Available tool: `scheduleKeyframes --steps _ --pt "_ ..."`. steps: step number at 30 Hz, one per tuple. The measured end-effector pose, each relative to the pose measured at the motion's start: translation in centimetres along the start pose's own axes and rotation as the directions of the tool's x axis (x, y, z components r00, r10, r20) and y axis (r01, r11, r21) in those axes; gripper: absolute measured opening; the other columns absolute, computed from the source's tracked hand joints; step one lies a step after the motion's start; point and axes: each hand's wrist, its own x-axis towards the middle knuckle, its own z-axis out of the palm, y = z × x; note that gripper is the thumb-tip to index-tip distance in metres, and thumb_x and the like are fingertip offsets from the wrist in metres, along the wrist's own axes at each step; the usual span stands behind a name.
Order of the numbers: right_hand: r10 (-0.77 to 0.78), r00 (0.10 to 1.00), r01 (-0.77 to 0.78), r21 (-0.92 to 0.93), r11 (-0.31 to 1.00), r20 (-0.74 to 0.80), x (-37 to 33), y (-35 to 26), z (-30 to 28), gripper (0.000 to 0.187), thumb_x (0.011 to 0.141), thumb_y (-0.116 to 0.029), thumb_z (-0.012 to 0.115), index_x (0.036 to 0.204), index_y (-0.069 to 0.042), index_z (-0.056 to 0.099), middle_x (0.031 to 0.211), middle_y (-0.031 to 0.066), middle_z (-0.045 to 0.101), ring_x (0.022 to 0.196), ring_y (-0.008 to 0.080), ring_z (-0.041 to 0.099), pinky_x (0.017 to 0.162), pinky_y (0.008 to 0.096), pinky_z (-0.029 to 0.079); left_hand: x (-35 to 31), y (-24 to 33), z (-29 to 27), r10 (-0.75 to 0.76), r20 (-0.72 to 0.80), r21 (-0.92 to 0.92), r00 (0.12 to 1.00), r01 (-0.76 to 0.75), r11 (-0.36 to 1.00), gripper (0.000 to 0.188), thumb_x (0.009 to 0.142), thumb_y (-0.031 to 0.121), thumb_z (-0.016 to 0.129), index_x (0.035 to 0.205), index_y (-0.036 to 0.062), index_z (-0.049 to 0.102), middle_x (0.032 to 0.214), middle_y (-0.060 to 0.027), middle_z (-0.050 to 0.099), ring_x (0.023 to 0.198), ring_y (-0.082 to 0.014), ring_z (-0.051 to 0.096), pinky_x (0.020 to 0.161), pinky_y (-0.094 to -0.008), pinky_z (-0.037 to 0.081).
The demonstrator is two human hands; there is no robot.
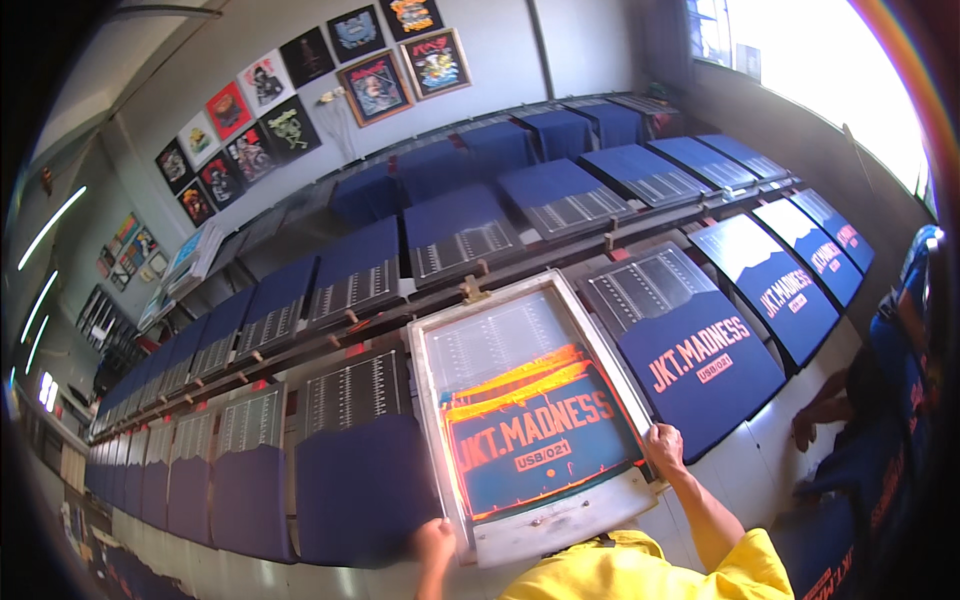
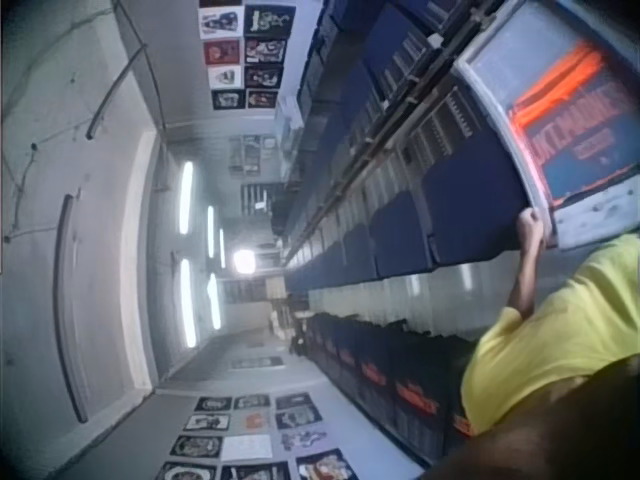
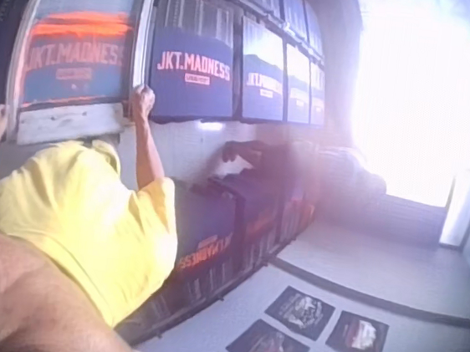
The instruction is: The person spreads orange ink across a screen frame using a squeegee to print a design onto blue t-shirts. They repeatedly lift the frame, align it with the next t-shirt on the production line, and apply more ink.
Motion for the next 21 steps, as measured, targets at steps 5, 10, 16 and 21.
scheduleKeyframes --steps 5,10,16,21 --pt "-0.003 0.999 0.002 0.046 0.999 0.037 -1.9 -3.4 -1.7 0.035 0.092 -0.029 0.05 0.084 -0.001 0.069 0.087 0.0252 0.068 0.088 0.045 0.066 0.082 0.0519 0.051 -0.5 1.4 -1.3 -0.041 0.044 0.056 0.998 0.038 0.998 0.033 0.093 0.022 0.062 0.073 -0.0045 0.063 0.065 -0.0263 0.058 0.06 -0.0443 0.06 0.058 -0.0492 0.043" --pt "0.009 1.0 -0.01 0.071 0.997 0.006 -1.3 -2.1 -0.6 0.034 0.093 -0.029 0.049 0.086 -0.001 0.067 0.086 0.025 0.067 0.086 0.0442 0.066 0.078 0.0504 0.05 0.0 1.9 -0.8 -0.091 0.062 0.055 0.994 0.088 0.995 0.032 0.092 0.019 0.06 0.071 -0.006 0.062 0.064 -0.0274 0.057 0.059 -0.0455 0.058 0.059 -0.0513 0.042" --pt "-0.014 1.0 0.013 0.139 0.99 0.007 -0.9 -1.4 -0.2 0.034 0.094 -0.03 0.049 0.086 0.0 0.064 0.078 0.0233 0.064 0.077 0.0396 0.065 0.073 0.0464 0.05 -0.2 3.5 -0.7 -0.115 -0.005 0.021 0.993 0.115 0.993 0.035 0.094 0.019 0.058 0.07 -0.0067 0.059 0.066 -0.0291 0.057 0.062 -0.0483 0.056 0.06 -0.0536 0.04" --pt "0.004 0.996 -0.02 0.182 0.983 0.088 -1.0 -1.5 -0.8 0.036 0.096 -0.03 0.049 0.094 0.001 0.066 0.083 0.0236 0.067 0.08 0.0367 0.068 0.076 0.0445 0.052 -0.5 2.6 0.8 -0.043 -0.113 0.023 0.993 0.046 0.999 0.035 0.095 0.019 0.057 0.07 -0.0063 0.057 0.066 -0.0281 0.056 0.06 -0.0478 0.053 0.059 -0.0528 0.039"
